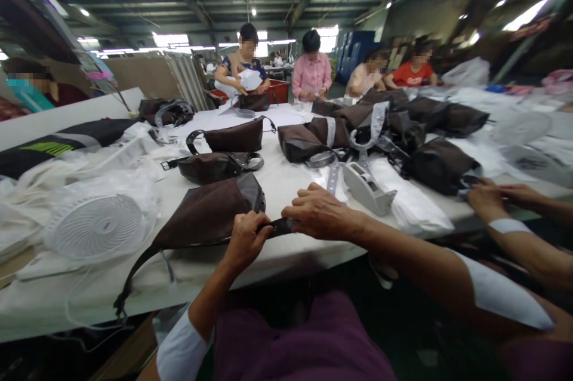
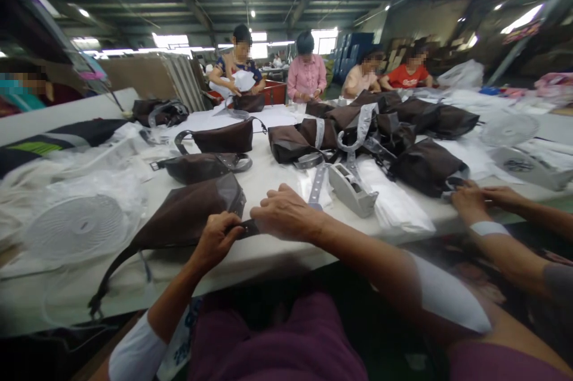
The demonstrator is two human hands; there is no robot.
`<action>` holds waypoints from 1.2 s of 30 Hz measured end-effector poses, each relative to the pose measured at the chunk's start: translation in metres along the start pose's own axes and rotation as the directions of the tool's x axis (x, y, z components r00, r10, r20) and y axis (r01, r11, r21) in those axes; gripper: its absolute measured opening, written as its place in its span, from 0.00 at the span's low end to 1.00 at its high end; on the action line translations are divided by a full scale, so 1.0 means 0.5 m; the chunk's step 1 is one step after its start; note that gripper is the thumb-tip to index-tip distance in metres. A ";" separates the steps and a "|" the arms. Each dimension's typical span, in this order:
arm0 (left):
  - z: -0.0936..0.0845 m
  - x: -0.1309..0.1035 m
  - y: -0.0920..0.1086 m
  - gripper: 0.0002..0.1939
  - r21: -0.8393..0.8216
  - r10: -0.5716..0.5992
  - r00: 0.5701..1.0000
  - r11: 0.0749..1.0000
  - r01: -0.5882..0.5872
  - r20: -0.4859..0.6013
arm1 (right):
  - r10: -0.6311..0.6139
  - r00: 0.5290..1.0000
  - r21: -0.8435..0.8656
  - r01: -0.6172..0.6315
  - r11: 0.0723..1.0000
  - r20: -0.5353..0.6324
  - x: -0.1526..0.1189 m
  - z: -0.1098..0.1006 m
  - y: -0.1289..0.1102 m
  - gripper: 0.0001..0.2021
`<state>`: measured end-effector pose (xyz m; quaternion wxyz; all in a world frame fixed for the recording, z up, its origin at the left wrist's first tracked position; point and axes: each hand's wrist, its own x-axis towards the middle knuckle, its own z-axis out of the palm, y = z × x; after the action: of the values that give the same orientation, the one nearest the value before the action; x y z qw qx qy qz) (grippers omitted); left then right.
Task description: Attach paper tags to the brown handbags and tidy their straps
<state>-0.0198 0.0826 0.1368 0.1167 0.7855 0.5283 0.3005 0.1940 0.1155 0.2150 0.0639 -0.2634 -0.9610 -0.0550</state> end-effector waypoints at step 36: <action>0.015 -0.107 -0.020 0.26 -0.803 -0.253 0.956 0.533 0.265 0.148 | -0.173 0.894 0.083 0.226 0.971 -0.413 0.085 0.157 -0.120 0.08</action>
<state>-0.0367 0.0397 0.1074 0.5115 0.5580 0.4397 0.4834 0.1194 0.0962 0.1396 0.2712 -0.1418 -0.9506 -0.0523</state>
